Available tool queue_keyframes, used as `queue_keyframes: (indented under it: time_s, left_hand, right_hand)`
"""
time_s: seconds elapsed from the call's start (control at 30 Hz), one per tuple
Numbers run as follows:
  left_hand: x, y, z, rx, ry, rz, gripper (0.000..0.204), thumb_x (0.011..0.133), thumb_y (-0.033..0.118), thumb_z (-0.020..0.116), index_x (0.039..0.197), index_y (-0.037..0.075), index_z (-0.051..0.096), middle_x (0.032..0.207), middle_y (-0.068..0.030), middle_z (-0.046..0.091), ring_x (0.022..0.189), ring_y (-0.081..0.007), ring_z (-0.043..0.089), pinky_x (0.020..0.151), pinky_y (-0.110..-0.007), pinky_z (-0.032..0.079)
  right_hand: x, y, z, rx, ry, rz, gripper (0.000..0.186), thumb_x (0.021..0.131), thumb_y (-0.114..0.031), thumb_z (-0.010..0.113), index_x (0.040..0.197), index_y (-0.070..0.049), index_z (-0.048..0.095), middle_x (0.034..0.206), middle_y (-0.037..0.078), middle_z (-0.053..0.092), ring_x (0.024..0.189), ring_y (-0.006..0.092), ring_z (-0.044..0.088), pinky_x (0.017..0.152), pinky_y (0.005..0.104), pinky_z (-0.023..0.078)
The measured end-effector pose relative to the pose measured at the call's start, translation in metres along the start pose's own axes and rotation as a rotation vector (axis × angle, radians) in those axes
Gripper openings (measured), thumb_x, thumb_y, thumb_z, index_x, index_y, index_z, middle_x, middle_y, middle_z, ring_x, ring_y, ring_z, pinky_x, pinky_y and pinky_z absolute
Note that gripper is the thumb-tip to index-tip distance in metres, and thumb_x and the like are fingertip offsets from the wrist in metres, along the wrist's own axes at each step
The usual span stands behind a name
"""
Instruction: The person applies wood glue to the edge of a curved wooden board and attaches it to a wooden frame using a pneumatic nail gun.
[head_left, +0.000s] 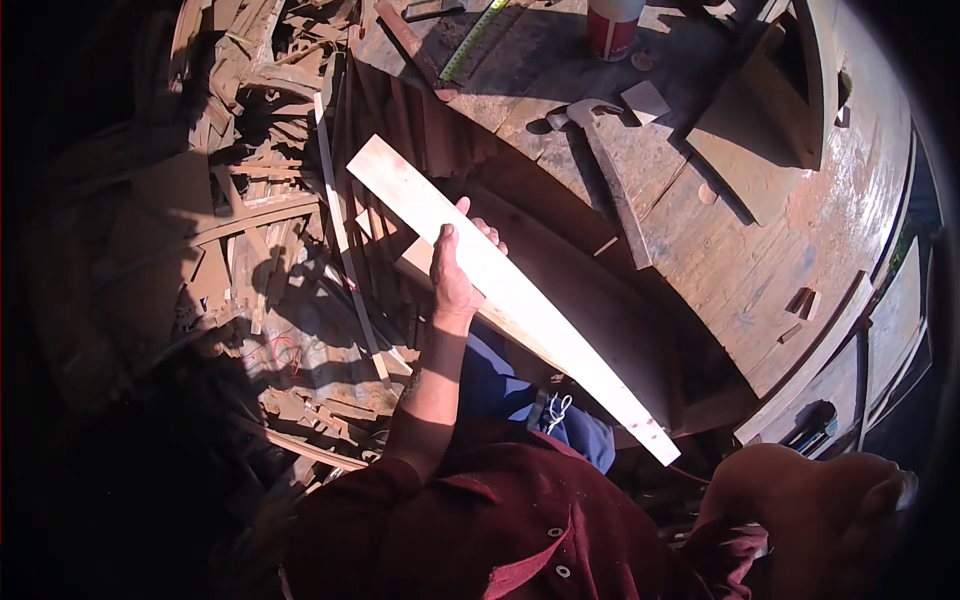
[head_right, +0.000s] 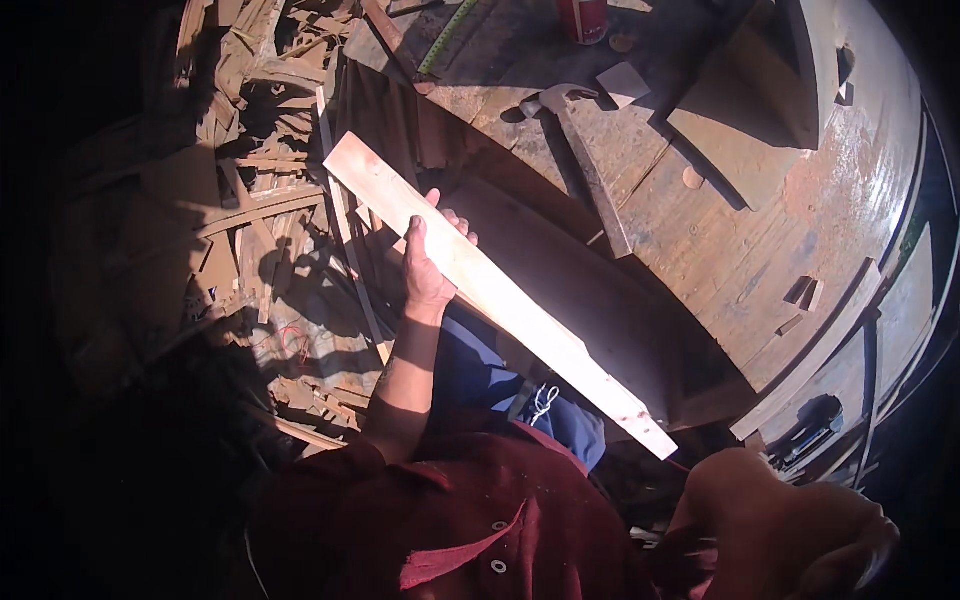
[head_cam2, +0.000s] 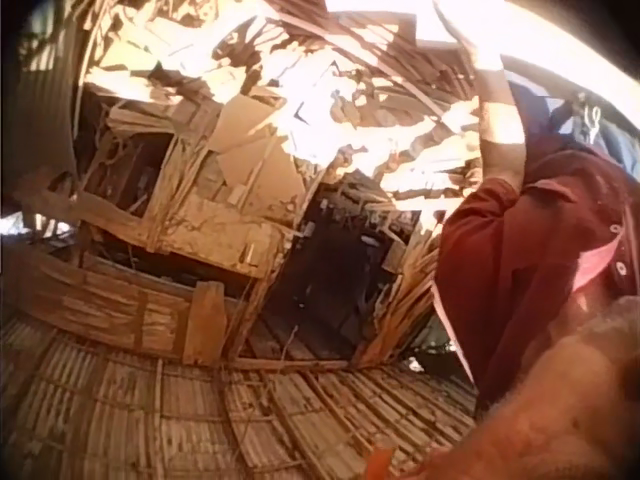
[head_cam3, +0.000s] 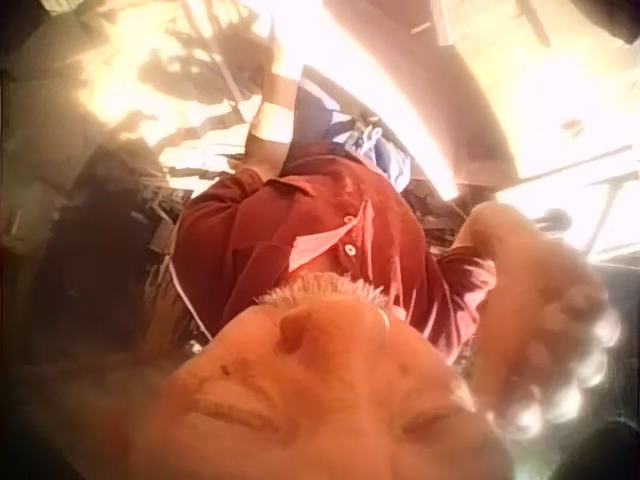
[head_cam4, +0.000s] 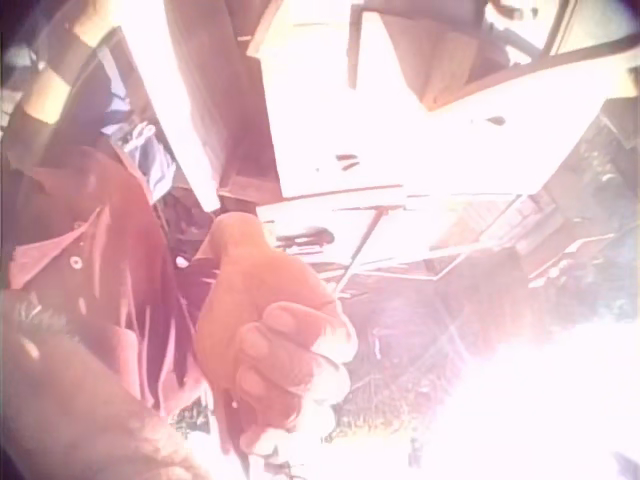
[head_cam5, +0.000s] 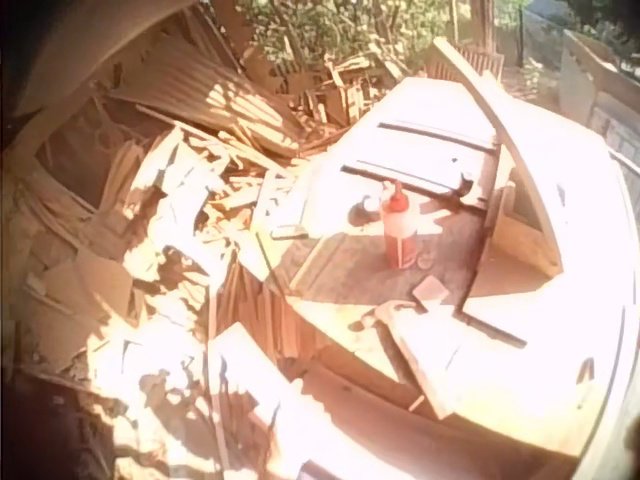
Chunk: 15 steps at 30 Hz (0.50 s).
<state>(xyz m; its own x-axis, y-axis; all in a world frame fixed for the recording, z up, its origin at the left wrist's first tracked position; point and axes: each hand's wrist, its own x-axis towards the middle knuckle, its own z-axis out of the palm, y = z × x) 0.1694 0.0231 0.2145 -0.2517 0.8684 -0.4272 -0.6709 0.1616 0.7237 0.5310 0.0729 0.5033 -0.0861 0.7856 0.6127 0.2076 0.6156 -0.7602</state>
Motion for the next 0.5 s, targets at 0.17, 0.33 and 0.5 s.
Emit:
queue_keyframes:
  time_s: [0.17, 0.33, 0.5]
  left_hand:
    - [-0.001, 0.027, 0.07, -0.015, -0.228, 0.086, 0.065, 0.101, 0.049, 0.055, 0.15, 0.009, 0.043, 0.1, -0.0069, 0.055, 0.09, -0.0212, 0.055, 0.078, -0.042, 0.051]
    - [0.005, 0.132, 0.181, -0.078, -0.747, 0.268, 0.082, 0.1, 0.055, 0.058, 0.161, 0.01, 0.023, 0.118, -0.0139, 0.055, 0.102, -0.0253, 0.059, 0.078, -0.04, 0.055]
    - [-0.058, 0.14, 0.278, 0.665, -0.393, 0.734, 0.138, 0.069, 0.082, 0.073, 0.162, 0.003, 0.007, 0.157, -0.0254, 0.032, 0.139, -0.0445, 0.046, 0.109, -0.048, 0.046]
  right_hand:
    - [-0.136, 0.109, 0.072, -0.003, -0.573, 0.728, 0.098, 0.091, -0.065, 0.065, 0.155, 0.0, 0.03, 0.134, 0.029, 0.058, 0.126, 0.0394, 0.059, 0.108, 0.0486, 0.043]
    - [-0.161, 0.107, 0.084, 0.308, -0.969, 0.782, 0.051, 0.095, -0.036, 0.072, 0.126, -0.001, 0.053, 0.072, 0.02, 0.066, 0.077, 0.0409, 0.07, 0.068, 0.0463, 0.053]
    - [-0.062, 0.051, 0.076, 0.425, -0.252, 0.443, 0.033, 0.098, -0.022, 0.068, 0.118, 0.0, 0.054, 0.086, 0.022, 0.065, 0.076, 0.0421, 0.068, 0.066, 0.0462, 0.052]
